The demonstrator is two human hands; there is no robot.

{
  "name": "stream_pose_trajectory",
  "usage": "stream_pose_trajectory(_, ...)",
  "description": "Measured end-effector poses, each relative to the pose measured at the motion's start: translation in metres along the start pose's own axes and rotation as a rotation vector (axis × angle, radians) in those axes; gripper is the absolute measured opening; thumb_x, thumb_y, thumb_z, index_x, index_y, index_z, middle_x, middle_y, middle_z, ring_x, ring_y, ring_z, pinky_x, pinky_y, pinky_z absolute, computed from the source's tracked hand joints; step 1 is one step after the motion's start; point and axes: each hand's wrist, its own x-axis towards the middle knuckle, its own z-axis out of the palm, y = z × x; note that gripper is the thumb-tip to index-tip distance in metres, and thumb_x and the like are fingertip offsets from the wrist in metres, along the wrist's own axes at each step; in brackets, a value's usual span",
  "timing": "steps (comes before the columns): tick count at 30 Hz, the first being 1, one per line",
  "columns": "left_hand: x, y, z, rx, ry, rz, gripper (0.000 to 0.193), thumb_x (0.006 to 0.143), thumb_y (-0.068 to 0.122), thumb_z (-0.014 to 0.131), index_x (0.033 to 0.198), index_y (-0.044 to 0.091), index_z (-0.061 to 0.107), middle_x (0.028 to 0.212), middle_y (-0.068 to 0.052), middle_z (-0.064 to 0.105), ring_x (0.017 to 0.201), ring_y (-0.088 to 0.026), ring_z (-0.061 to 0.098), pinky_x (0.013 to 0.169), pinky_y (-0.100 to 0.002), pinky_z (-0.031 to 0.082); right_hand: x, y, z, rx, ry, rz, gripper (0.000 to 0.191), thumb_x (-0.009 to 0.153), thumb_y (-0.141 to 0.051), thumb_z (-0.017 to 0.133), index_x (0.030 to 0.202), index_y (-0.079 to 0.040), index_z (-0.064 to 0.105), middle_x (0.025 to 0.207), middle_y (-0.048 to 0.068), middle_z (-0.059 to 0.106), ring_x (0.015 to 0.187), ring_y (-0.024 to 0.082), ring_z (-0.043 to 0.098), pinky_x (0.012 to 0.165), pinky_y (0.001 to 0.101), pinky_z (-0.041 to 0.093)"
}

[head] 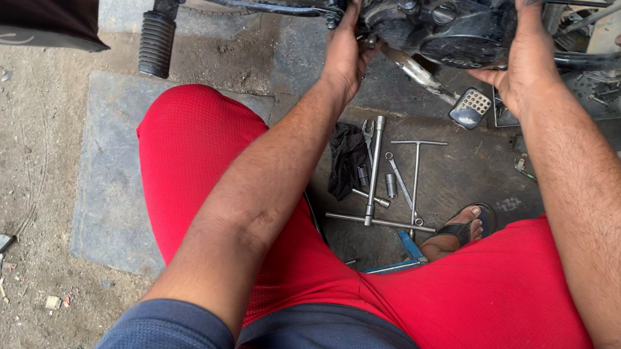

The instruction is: The person removes bolts from the motorcycle engine casing using a T-handle wrench and socket, then detaches the cover to expose the internal gears. The person places the removed cover and bolts on the ground.

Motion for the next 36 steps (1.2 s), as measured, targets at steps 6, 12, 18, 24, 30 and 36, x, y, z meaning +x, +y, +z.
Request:
stream_pose_trajectory(6, -0.009, -0.002, -0.003, -0.074, 0.062, -0.047, 0.050, 0.109, 0.035, 0.034, 0.151, 0.008, 0.030, 0.127, -0.012, 0.058, 0.113, -0.028, 0.064, 0.097, -0.046, 0.060, 0.000, -0.004, 0.001, 0.000, -0.030, -0.010, 0.114, 0.082, -0.089, 0.042, 0.161, -0.011, 0.020, 0.160, 0.022, 0.039, 0.147, 0.037, 0.048, 0.111, 0.0657, 0.045)
stream_pose_trajectory(12, -0.013, -0.007, -0.010, 0.217, 0.151, -0.040, 0.055, 0.103, 0.021, 0.042, 0.151, 0.014, 0.017, 0.111, -0.019, 0.067, 0.082, -0.024, 0.075, 0.079, -0.039, 0.066, -0.001, 0.003, -0.002, -0.024, -0.025, -0.038, 0.108, 0.087, -0.086, 0.038, 0.162, -0.012, 0.012, 0.160, 0.023, 0.035, 0.148, 0.038, 0.046, 0.113, 0.0661, 0.044)
stream_pose_trajectory(18, -0.014, -0.013, -0.006, 0.129, 0.118, -0.028, 0.087, 0.089, 0.066, 0.056, 0.150, 0.006, 0.043, 0.126, -0.019, 0.059, 0.102, -0.023, 0.066, 0.094, -0.044, 0.054, -0.001, 0.004, 0.001, 0.110, 0.006, 0.051, 0.115, 0.083, -0.087, 0.050, 0.163, -0.013, 0.013, 0.164, 0.022, 0.032, 0.150, 0.043, 0.039, 0.116, 0.0676, 0.040)
stream_pose_trajectory(24, -0.001, 0.003, 0.010, 0.051, -0.081, -0.116, 0.118, 0.067, 0.086, 0.063, 0.149, 0.004, 0.043, 0.131, -0.017, 0.058, 0.115, -0.026, 0.060, 0.101, -0.045, 0.047, -0.009, -0.005, 0.001, 0.123, -0.022, 0.138, 0.130, 0.067, -0.089, 0.063, 0.162, -0.013, 0.015, 0.162, 0.024, 0.031, 0.149, 0.045, 0.037, 0.111, 0.0718, 0.041)
stream_pose_trajectory(30, 0.011, 0.005, 0.012, 0.068, -0.048, -0.165, 0.115, 0.065, 0.086, 0.062, 0.141, 0.001, 0.052, 0.122, -0.022, 0.062, 0.106, -0.026, 0.060, 0.093, -0.046, 0.053, -0.008, -0.003, -0.002, 0.095, 0.002, 0.135, 0.130, 0.067, -0.089, 0.066, 0.161, -0.012, 0.019, 0.159, 0.025, 0.032, 0.146, 0.044, 0.040, 0.112, 0.0685, 0.044)
stream_pose_trajectory(36, 0.014, -0.004, 0.013, -0.108, -0.026, -0.109, 0.110, 0.070, 0.076, 0.071, 0.149, 0.006, 0.040, 0.133, -0.018, 0.054, 0.112, -0.024, 0.053, 0.097, -0.040, 0.049, 0.004, 0.007, -0.007, 0.147, -0.062, 0.040, 0.124, 0.076, -0.089, 0.060, 0.159, -0.006, 0.020, 0.160, 0.024, 0.038, 0.147, 0.041, 0.045, 0.113, 0.0666, 0.045)
